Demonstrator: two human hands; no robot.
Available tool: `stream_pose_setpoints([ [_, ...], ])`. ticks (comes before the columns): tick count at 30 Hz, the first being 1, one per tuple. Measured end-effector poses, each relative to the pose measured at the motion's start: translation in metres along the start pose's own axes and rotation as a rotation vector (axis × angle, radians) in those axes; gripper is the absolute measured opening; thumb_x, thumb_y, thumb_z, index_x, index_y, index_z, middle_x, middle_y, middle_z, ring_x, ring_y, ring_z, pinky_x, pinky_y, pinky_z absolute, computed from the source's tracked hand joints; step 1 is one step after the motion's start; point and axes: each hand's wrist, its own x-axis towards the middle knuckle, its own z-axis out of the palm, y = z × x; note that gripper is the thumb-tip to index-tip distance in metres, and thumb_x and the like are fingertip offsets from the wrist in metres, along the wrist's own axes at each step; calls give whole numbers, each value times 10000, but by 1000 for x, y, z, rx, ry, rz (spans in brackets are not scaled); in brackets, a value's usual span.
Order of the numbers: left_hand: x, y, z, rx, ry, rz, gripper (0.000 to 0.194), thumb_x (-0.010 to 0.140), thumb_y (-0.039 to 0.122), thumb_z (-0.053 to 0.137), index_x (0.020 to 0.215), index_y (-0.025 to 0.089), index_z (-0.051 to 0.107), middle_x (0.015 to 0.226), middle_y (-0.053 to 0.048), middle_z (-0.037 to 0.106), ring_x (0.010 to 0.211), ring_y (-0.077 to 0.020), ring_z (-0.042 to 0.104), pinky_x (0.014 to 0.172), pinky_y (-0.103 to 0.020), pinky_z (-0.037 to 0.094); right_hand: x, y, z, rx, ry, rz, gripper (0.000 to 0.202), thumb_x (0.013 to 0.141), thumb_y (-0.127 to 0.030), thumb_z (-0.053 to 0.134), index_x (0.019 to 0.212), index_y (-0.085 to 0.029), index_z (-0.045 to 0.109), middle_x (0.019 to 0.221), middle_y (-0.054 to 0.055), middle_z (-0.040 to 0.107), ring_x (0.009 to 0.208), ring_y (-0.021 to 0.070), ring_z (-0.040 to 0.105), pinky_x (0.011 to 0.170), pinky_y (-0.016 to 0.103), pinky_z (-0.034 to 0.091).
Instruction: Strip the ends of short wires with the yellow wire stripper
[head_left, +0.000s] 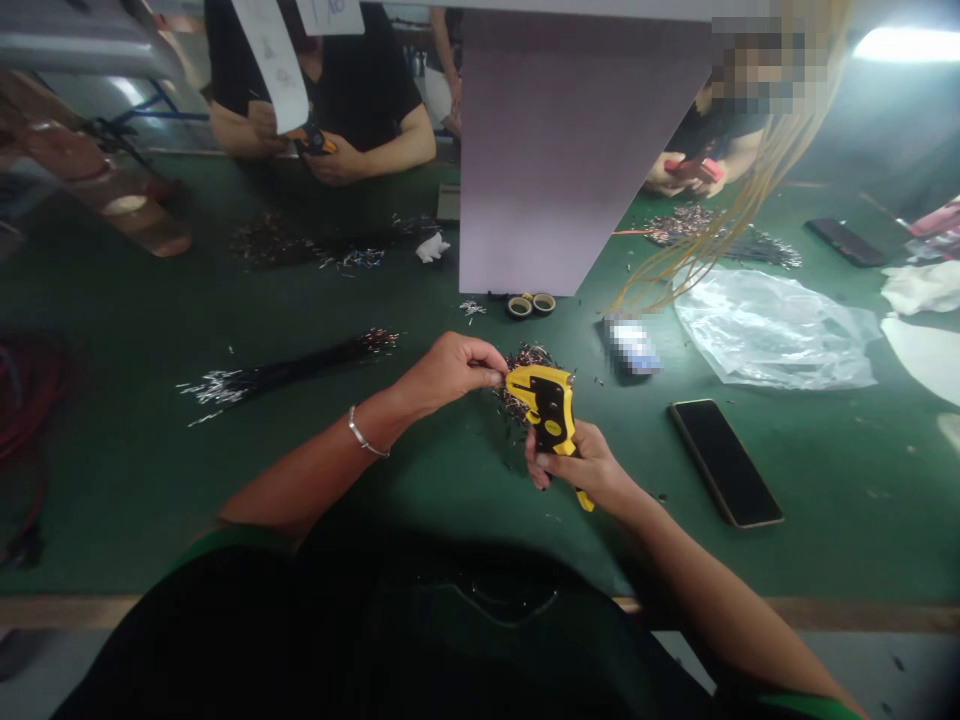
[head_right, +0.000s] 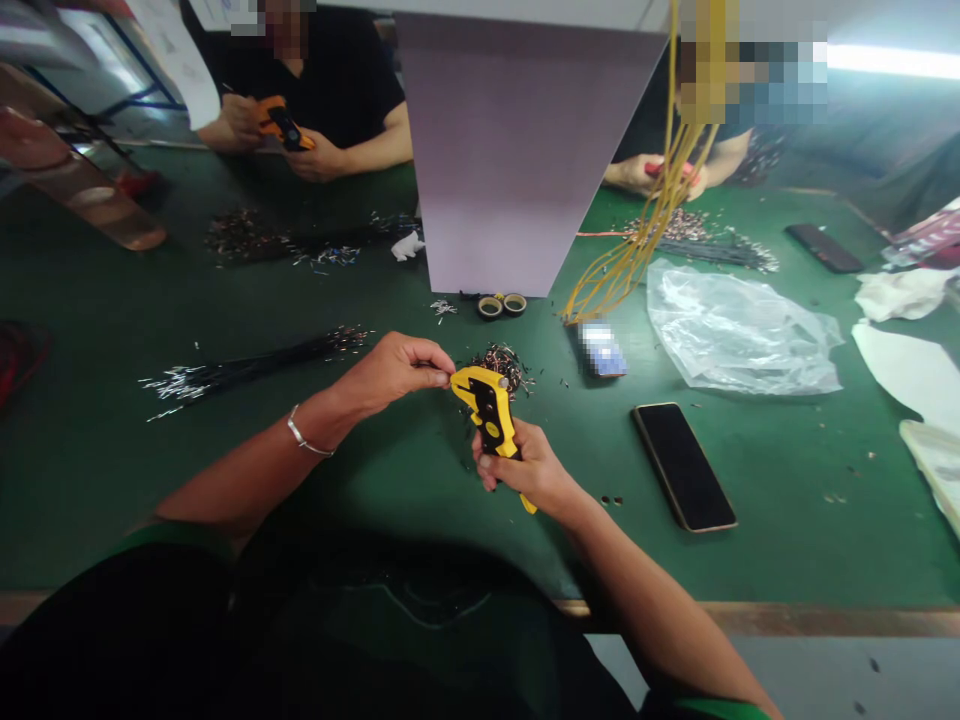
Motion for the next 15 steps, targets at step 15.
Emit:
stream_pose_setpoints([
  [15,18,-28,-11,331,-26,98,143,737,204,648,798,161,771,747,-33,733,686,-135,626,659,-264,457,7,19,4,-65,105,38,181,681,-175,679,802,-169,544,589,-55,542,436,89,491,443,244,412],
])
